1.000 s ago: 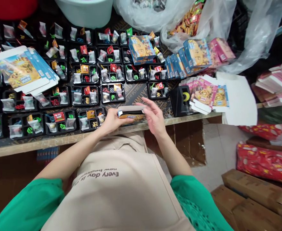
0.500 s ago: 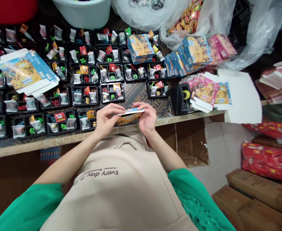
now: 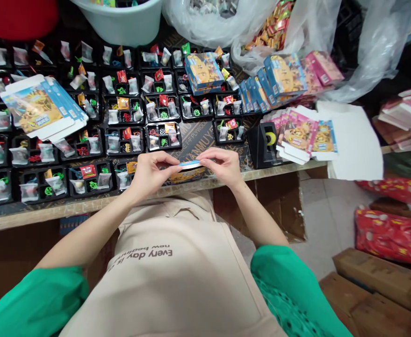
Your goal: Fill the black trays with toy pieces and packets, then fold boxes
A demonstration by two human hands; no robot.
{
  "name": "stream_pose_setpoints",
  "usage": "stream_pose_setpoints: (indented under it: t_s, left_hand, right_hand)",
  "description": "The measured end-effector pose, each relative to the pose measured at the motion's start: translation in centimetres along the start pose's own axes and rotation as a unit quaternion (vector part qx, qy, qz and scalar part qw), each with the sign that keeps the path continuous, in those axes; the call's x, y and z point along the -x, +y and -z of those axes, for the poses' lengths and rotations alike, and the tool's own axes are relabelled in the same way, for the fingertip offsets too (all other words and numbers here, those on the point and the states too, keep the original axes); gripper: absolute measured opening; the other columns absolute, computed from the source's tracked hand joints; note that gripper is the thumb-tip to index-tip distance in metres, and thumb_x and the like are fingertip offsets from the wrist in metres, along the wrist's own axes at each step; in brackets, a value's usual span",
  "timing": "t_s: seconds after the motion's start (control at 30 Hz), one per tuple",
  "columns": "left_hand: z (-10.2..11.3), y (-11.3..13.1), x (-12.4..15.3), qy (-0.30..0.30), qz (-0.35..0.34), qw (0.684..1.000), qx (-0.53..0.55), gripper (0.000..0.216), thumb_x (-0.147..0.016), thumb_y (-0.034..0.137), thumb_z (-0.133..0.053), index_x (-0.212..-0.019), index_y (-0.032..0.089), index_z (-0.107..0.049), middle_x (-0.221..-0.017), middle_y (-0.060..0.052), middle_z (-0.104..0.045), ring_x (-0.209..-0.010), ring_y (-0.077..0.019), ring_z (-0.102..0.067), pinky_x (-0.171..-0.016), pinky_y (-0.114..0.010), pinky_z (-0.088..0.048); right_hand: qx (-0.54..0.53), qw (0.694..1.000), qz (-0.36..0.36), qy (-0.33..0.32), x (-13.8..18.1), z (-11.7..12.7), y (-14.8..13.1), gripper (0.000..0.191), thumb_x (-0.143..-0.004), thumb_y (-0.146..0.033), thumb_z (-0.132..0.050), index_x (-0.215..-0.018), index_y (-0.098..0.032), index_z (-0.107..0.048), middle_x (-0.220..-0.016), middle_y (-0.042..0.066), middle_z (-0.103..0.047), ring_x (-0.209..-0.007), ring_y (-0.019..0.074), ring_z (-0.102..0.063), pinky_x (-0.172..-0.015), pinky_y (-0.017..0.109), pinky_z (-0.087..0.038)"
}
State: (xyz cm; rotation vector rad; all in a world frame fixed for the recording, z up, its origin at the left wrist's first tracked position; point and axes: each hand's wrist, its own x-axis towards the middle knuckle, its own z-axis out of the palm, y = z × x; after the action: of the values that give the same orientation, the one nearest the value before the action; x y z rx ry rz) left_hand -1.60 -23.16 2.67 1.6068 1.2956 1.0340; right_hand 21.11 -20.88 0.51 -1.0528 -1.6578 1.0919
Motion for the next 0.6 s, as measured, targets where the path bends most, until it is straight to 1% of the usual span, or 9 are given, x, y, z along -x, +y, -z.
stream_pose_setpoints:
  t_s: [0.03, 0.1, 0.17, 0.23, 0.33, 0.4, 0.47, 0.53, 0.6]
  left_hand:
    - [0.0, 0.0, 0.0, -0.002, 0.0, 1.0, 0.011, 0.011, -0.076, 0.026, -0.076, -0.076, 0.015, -0.075, -0.076, -0.006, -0.075, -0.068, -0.0173, -0.07, -0.064, -0.027, -0.054]
    - [-0.1, 0.1, 0.1, -0.001, -0.039, 0.999, 0.004, 0.011, -0.078, 0.025, -0.074, -0.073, 0.016, -0.074, -0.077, -0.006, -0.075, -0.072, -0.0178, -0.071, -0.067, -0.029, -0.055]
    - [-0.1, -0.1, 0.4, -0.002, -0.107, 0.994, -0.031, 0.009, -0.08, 0.024, -0.072, -0.074, 0.016, -0.073, -0.08, -0.007, -0.075, -0.075, -0.0179, -0.071, -0.07, -0.03, -0.055]
    - [-0.1, -0.3, 1.0, -0.004, -0.182, 0.98, -0.084, 0.007, -0.083, 0.02, -0.069, -0.078, 0.017, -0.072, -0.087, -0.007, -0.075, -0.078, -0.0174, -0.07, -0.071, -0.03, -0.055]
    - [-0.2, -0.8, 1.6, -0.003, -0.261, 0.952, -0.161, 0.012, -0.088, 0.013, -0.061, -0.081, 0.017, -0.069, -0.09, -0.008, -0.074, -0.078, -0.0169, -0.066, -0.07, -0.03, -0.054]
    - [-0.6, -0.9, 1.7, -0.003, -0.277, 0.94, -0.198, 0.014, -0.089, 0.011, -0.058, -0.082, 0.017, -0.068, -0.088, -0.008, -0.072, -0.077, -0.0169, -0.064, -0.07, -0.03, -0.053]
    - [-1.2, -0.7, 1.6, -0.02, -0.279, 0.931, -0.235, 0.013, -0.091, 0.015, -0.057, -0.094, 0.017, -0.069, -0.091, -0.009, -0.071, -0.08, -0.0184, -0.064, -0.071, -0.03, -0.053]
    - [-1.9, -0.4, 1.3, -0.06, -0.281, 0.919, -0.271, 0.026, -0.094, 0.018, -0.054, -0.116, 0.015, -0.066, -0.101, -0.012, -0.071, -0.087, -0.0207, -0.066, -0.074, -0.031, -0.054]
    - [-2.4, -0.2, 0.9, -0.097, -0.291, 0.906, -0.291, 0.037, -0.096, 0.015, -0.047, -0.132, 0.016, -0.059, -0.11, -0.013, -0.07, -0.094, -0.0216, -0.066, -0.077, -0.031, -0.054]
  right_hand:
    - [-0.003, 1.0, -0.002, -0.005, -0.1, 0.1, -0.1, 0.01, -0.082, -0.033, -0.075, -0.08, -0.024, -0.079, -0.085, 0.003, -0.077, -0.079, 0.0178, -0.07, -0.081, 0.035, -0.056]
    - [-0.007, 1.0, 0.006, -0.01, -0.3, 0.2, -0.1, 0.008, -0.082, -0.031, -0.076, -0.081, -0.024, -0.079, -0.085, 0.003, -0.077, -0.079, 0.0173, -0.071, -0.08, 0.034, -0.056]
    - [-0.011, 1.0, 0.023, -0.014, -0.3, 0.4, 0.0, 0.006, -0.081, -0.028, -0.076, -0.084, -0.024, -0.079, -0.086, 0.003, -0.077, -0.081, 0.0173, -0.071, -0.08, 0.034, -0.056]
    - [-0.018, 0.999, 0.043, -0.018, -0.1, 0.6, 0.3, 0.005, -0.081, -0.026, -0.076, -0.085, -0.025, -0.079, -0.087, 0.003, -0.077, -0.083, 0.0179, -0.072, -0.08, 0.035, -0.057]
    - [-0.011, 0.995, 0.093, -0.029, 0.3, 0.6, 0.9, 0.006, -0.08, -0.025, -0.078, -0.086, -0.025, -0.078, -0.091, 0.003, -0.078, -0.085, 0.0189, -0.072, -0.081, 0.037, -0.057]
    - [0.03, 0.989, 0.146, -0.022, 0.8, 0.2, 1.2, 0.009, -0.08, -0.024, -0.078, -0.088, -0.026, -0.077, -0.095, 0.003, -0.078, -0.089, 0.0194, -0.071, -0.083, 0.039, -0.057]
    - [0.093, 0.976, 0.197, 0.003, 1.6, -0.2, 1.1, 0.009, -0.082, -0.021, -0.076, -0.09, -0.027, -0.076, -0.098, 0.003, -0.078, -0.096, 0.0204, -0.068, -0.086, 0.041, -0.055]
    - [0.158, 0.96, 0.232, 0.023, 2.5, 0.0, 0.6, 0.009, -0.084, -0.022, -0.074, -0.091, -0.027, -0.076, -0.101, 0.004, -0.077, -0.104, 0.0218, -0.065, -0.091, 0.042, -0.053]
    - [0.229, 0.946, 0.226, 0.037, 3.6, 1.5, 0.2, 0.017, -0.083, -0.03, -0.076, -0.099, -0.026, -0.076, -0.111, 0.007, -0.074, -0.111, 0.0236, -0.063, -0.096, 0.043, -0.051]
